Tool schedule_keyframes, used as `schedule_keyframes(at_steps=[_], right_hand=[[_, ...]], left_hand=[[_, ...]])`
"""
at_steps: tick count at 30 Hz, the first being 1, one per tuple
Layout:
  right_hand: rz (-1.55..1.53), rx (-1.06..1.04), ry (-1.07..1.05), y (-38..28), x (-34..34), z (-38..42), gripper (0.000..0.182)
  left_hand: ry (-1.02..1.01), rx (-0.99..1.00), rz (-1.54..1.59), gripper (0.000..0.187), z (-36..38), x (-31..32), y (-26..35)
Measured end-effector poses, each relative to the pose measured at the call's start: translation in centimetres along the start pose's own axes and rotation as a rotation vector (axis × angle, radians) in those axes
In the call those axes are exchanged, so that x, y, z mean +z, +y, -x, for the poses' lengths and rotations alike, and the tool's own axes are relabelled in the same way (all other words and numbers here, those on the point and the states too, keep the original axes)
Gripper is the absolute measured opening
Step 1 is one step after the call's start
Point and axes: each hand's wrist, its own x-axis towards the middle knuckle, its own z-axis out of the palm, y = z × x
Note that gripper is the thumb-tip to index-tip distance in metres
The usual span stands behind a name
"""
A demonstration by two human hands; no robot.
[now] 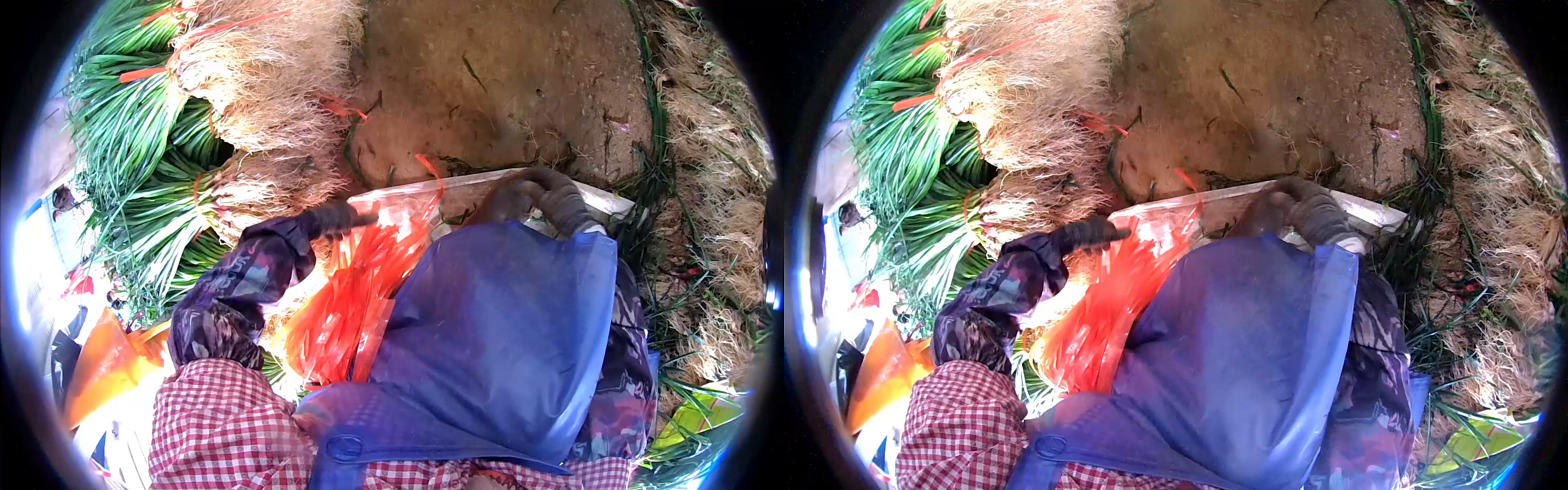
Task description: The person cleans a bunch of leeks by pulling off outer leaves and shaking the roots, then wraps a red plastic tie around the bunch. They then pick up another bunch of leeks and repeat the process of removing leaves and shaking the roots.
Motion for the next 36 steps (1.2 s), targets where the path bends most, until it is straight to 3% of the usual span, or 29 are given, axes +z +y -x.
schedule_keyframes(at_steps=[2,4,6,7,8,10,11,14,16,17,18,20,22,23,26,27,28,29,30,32,33,36], right_hand=[[-0.077,-0.06,0.032,-0.3,2.1,-0.7,0.028],[-0.119,-0.079,-0.012,-1.2,3.6,-1.4,0.028],[-0.059,0.02,-0.14,-5.6,3.7,-0.6,0.029],[-0.028,0.071,-0.201,-7.0,3.5,-0.4,0.029],[-0.187,-0.009,-0.283,-6.5,4.2,-0.9,0.028],[-0.434,-0.143,-0.403,-4.8,6.9,-2.4,0.027],[-0.521,-0.19,-0.443,-4.4,8.2,-3.2,0.026],[-0.517,-0.162,-0.459,-6.5,9.8,-3.9,0.026],[-0.458,-0.078,-0.511,-8.0,8.9,-3.5,0.032],[-0.47,-0.018,-0.44,-8.0,9.3,-3.7,0.019],[-0.31,-0.155,-0.193,-6.0,10.0,-5.2,0.017],[0.249,-0.368,0.276,-0.7,8.2,-9.4,0.017],[0.825,-0.376,0.638,1.2,0.9,-10.0,0.019],[0.603,-0.324,0.681,1.4,-2.2,-9.6,0.013],[-0.252,-0.17,0.871,-1.6,-11.0,-8.2,0.015],[-0.875,0.041,0.813,-2.8,-13.4,-8.4,0.019],[-0.879,-0.015,0.982,-2.8,-15.7,-8.1,0.019],[-0.916,0.098,0.961,0.2,-19.7,-9.1,0.019],[-1.052,0.086,1.097,-1.7,-20.8,-6.6,0.019],[-0.928,0.178,1.128,7.6,-28.1,-7.7,0.022],[-0.998,0.171,1.154,7.5,-28.3,-6.4,0.024],[-1.111,0.233,1.179,8.0,-26.3,-3.9,0.026]], left_hand=[[-0.107,0.169,-0.197,0.072,1.1,1.7,0.8],[-0.059,0.532,0.078,0.044,-0.6,4.4,-1.9],[-0.041,0.637,0.59,0.029,-1.9,7.0,-2.5],[0.001,0.673,0.673,0.025,-1.6,7.5,-2.0],[0.043,0.712,0.753,0.021,-0.5,7.6,-0.8],[0.207,0.757,0.567,0.018,3.0,7.1,1.5],[0.184,0.62,0.578,0.021,5.2,6.7,2.9],[0.273,0.682,0.393,0.025,5.5,6.8,3.8],[0.203,0.624,0.393,0.033,6.5,6.6,5.0],[0.224,0.645,0.347,0.035,7.1,6.4,5.7],[0.246,0.666,0.303,0.038,7.3,6.4,6.2],[0.204,0.774,0.5,0.044,4.7,6.5,5.9],[0.571,0.836,0.08,0.057,7.9,3.6,9.1],[0.816,0.982,0.003,0.065,8.0,2.6,10.7],[0.705,1.151,0.328,0.063,8.3,-0.2,18.4],[0.358,1.161,0.549,0.061,10.0,-0.3,20.9],[0.001,1.14,0.749,0.06,12.1,-0.5,23.3],[-0.365,1.081,0.929,0.059,13.5,-0.7,24.6],[-0.409,1.006,0.84,0.055,13.9,-1.3,24.7],[-0.489,0.855,0.652,0.047,14.0,-3.3,23.9],[-0.118,0.971,0.562,0.036,12.1,-3.9,22.7],[0.026,0.877,0.561,0.027,4.9,-9.4,18.7]])
